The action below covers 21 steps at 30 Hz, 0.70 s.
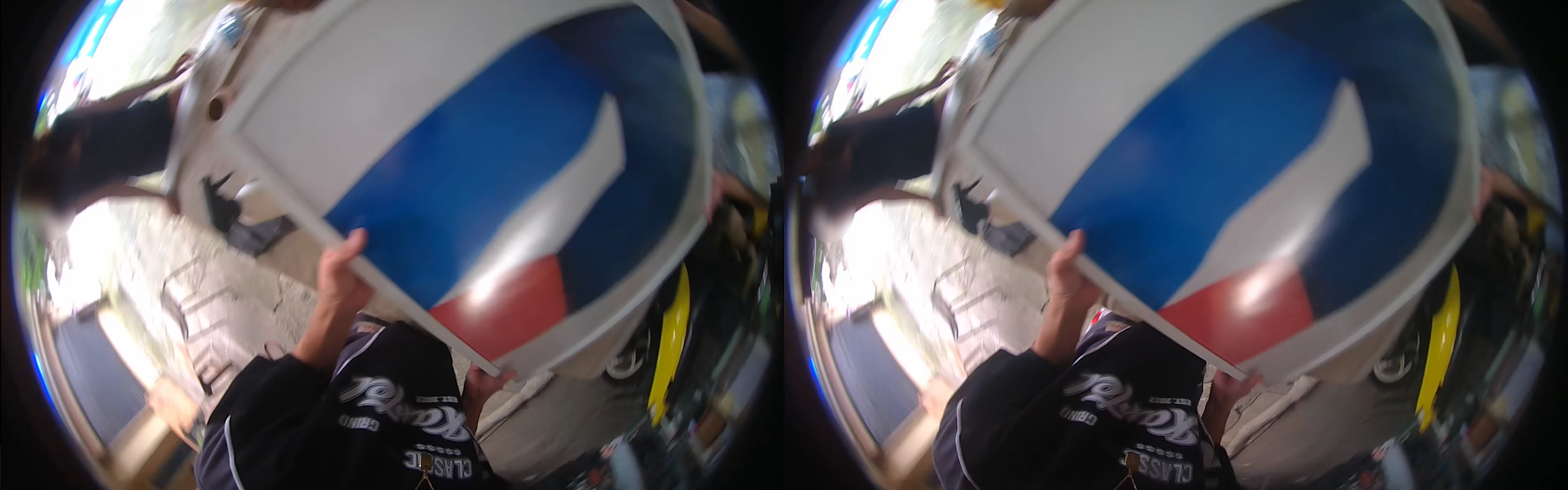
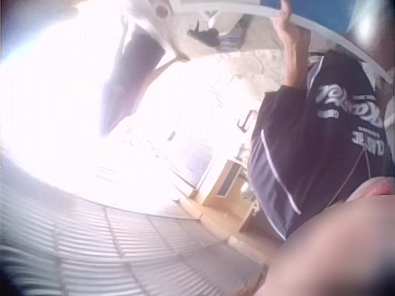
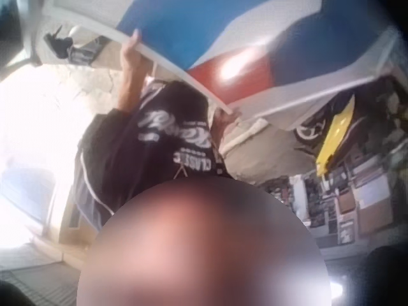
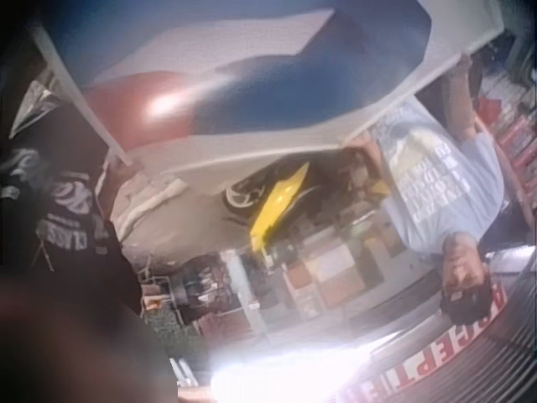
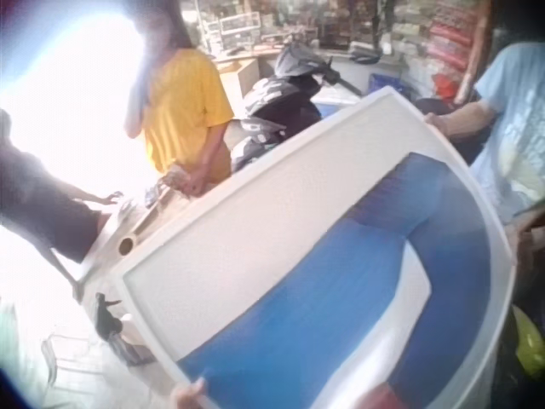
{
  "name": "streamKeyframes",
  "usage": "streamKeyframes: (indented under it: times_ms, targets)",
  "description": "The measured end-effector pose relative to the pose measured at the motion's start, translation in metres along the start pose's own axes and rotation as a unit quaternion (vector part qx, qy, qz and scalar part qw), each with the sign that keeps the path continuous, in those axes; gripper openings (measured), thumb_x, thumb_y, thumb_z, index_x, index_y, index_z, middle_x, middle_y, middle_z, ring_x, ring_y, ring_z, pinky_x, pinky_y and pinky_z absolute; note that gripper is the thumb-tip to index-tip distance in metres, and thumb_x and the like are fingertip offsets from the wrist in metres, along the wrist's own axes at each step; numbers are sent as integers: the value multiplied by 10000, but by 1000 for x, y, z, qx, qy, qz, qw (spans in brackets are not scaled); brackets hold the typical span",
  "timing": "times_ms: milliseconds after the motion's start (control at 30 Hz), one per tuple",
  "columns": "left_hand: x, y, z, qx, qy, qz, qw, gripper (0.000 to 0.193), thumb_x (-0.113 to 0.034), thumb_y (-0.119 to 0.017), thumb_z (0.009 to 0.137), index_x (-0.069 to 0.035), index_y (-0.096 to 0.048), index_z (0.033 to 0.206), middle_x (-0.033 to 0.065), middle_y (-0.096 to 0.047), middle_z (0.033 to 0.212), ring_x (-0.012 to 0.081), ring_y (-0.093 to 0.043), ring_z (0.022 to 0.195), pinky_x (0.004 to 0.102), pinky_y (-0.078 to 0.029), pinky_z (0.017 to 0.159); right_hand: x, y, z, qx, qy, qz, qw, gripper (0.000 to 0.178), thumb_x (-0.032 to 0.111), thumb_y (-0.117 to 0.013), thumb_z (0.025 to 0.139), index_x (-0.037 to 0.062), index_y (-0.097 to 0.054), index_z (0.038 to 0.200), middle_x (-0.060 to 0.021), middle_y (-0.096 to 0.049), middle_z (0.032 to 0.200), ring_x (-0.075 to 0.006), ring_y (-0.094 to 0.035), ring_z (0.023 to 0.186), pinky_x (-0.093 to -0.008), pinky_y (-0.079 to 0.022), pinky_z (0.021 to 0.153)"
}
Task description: The person cleans a large flat surface with a spray bottle and cloth, then places a printed graphic and a wooden board on it. They attach a white frame to the graphic and board, flip the assembly, and briefly handle a glue gun.
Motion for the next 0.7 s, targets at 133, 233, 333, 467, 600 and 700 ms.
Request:
streamKeyframes:
  times_ms: [133,233,333,467,600,700]
  targets:
    - [-37,-37,-28,5,-45,1,999,382,-268,-538,870,5,-501,1135,170,-559,1082,324,-553,973,455,-463,837,-3,13,-5,-6,-33,58,998,572,412,-647,774,95,-472,1217,-35,-542,1192,-187,-511,1092,-355,-419,941]
    - [-66,-67,-32,59,-75,31,995,475,-294,-549,871,1,-426,1223,169,-519,1157,318,-528,1025,461,-440,870,-22,7,-4,27,-53,129,990,551,418,-613,800,87,-469,1216,-22,-564,1157,-160,-533,1059,-349,-419,940]
    - [-96,-82,-42,26,-128,53,990,554,-299,-576,859,-4,-374,1281,165,-472,1225,318,-479,1098,480,-404,913,-52,-7,3,54,-94,171,979,542,438,-574,821,90,-465,1221,-16,-574,1142,-159,-536,1056,-352,-415,944]
    - [-118,-113,-69,39,-155,39,986,542,-286,-570,866,17,-379,1273,167,-452,1245,318,-470,1105,478,-404,915,-84,-53,11,77,-92,129,984,519,417,-604,795,127,-493,1210,-4,-578,1153,-180,-531,1081,-381,-410,940]
    - [-130,-133,-93,117,-177,60,975,468,-241,-535,890,43,-407,1240,159,-505,1185,283,-517,1056,428,-440,883,-105,-81,8,155,-143,212,954,428,332,-591,835,141,-490,1204,-7,-550,1192,-190,-484,1133,-398,-365,972]
    - [-138,-153,-120,162,-216,59,961,406,-216,-492,917,66,-435,1202,169,-537,1137,270,-547,1013,388,-457,878,-115,-99,10,138,-153,189,960,478,359,-637,793,140,-502,1195,10,-559,1179,-163,-488,1122,-382,-347,983]
Point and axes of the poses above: each hand's wrist, its own z-axis towards the middle knuckle, its own y-axis out of the back of the hand, x = y × z, the point moved 8 cm from there along z, towards the middle knuckle
